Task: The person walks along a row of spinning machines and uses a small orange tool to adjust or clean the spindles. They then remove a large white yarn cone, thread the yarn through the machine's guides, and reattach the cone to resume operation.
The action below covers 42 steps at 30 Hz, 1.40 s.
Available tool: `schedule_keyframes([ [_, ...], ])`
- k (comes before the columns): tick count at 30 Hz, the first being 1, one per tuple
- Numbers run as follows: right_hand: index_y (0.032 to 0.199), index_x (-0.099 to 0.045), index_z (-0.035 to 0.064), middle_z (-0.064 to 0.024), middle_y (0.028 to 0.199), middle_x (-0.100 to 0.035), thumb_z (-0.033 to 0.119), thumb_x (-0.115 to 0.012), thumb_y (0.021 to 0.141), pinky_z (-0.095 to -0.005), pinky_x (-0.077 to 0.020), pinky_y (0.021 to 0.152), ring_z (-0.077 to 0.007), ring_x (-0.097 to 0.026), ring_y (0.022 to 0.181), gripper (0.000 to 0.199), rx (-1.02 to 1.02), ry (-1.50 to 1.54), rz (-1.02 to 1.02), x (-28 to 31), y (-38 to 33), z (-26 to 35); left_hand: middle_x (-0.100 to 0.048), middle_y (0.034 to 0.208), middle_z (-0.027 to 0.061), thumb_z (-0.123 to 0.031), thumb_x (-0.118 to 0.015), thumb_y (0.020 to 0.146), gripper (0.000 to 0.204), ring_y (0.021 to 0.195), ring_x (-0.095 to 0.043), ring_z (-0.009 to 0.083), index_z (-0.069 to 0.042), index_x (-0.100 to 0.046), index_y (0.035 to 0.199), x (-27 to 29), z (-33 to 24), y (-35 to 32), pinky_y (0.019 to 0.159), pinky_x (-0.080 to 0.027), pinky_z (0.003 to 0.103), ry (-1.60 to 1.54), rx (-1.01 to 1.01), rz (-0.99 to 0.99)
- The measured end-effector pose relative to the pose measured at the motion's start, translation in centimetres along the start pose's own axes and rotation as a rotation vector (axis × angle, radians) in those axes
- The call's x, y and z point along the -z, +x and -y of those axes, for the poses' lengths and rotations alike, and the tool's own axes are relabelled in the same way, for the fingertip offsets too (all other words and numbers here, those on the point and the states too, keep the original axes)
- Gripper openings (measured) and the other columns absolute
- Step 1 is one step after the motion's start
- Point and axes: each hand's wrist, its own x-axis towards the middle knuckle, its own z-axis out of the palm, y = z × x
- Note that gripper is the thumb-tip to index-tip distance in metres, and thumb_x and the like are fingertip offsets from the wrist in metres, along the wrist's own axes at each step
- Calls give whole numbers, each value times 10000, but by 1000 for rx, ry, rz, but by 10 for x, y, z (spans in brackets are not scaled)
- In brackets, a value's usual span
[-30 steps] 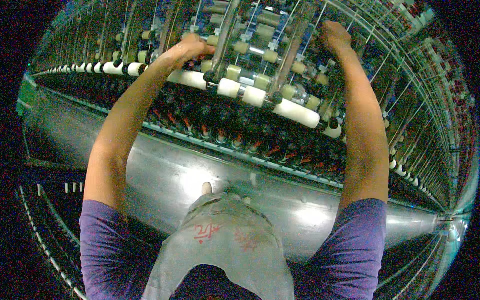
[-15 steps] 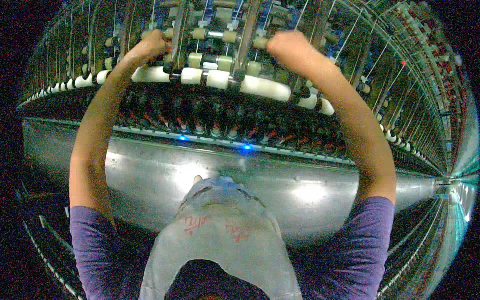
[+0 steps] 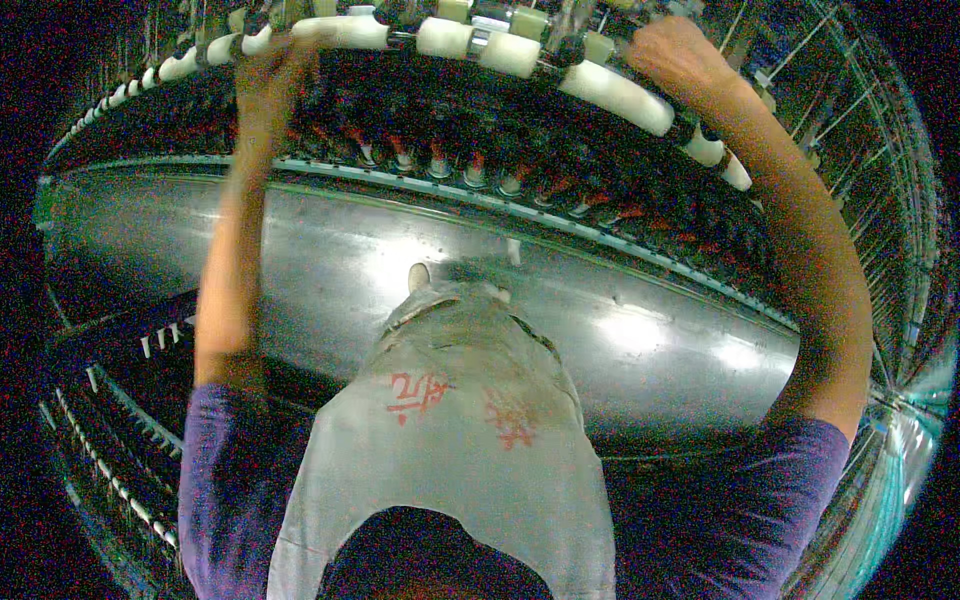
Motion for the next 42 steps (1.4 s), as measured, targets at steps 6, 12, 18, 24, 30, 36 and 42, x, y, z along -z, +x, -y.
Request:
schedule_keyframes([
  [6,721,-598,31,-152,766,-599,43,-594,669,-403,-497,694,-321,-609,820,54,-168,199,254,1,3,-9,-654,948,166,-233,-536,910,340,861,-632,250,3,-575,1151,-66,73,-152,741,-486,353,-75,417,272],
  [12,727,-597,-7,-178,803,-621,28,-583,626,-409,-512,730,-346,-612,851,108,-231,401,526,23,21,-24,-393,1372,233,-75,-524,900,556,1263,-398,349,11,-284,1394,-142,124,-156,1019,-351,379,-207,329,216],
  [18,1012,-663,26,-220,755,-620,-43,-567,666,-419,-494,604,-333,-623,680,366,-424,668,434,54,6,-45,-552,1109,213,-130,-430,959,270,1008,-541,332,36,-418,1172,-159,120,-130,857,-416,370,-145,330,149],
  [24,794,-643,54,-150,829,-642,68,-586,696,-430,-526,684,-345,-632,816,114,-223,230,263,26,-1,-28,-566,796,50,-135,-503,938,222,671,-499,81,-15,-486,1125,-77,25,-91,611,-418,218,-261,-20,-141],
  [30,809,-637,103,-111,805,-620,98,-587,710,-420,-508,643,-303,-629,760,111,-64,160,85,-24,-10,-9,-528,669,-1,-184,-582,905,214,529,-458,74,-22,-592,1045,-26,-1,-77,464,-352,208,-940,527,-28],
  [36,841,-617,34,-187,846,-632,58,-522,799,-426,-536,676,-351,-639,830,106,-263,113,384,40,10,0,-532,839,45,-290,-490,945,339,729,-481,166,3,-533,1111,-9,50,-114,687,-435,304,-1586,899,196],
  [42,920,-632,-33,-146,884,-658,172,-560,880,-362,-488,656,-228,-630,758,221,-271,1537,41,141,25,152,-567,980,106,-175,-515,932,255,849,-553,215,17,-515,1100,-20,58,-139,776,-488,373,-1633,1026,77],
])
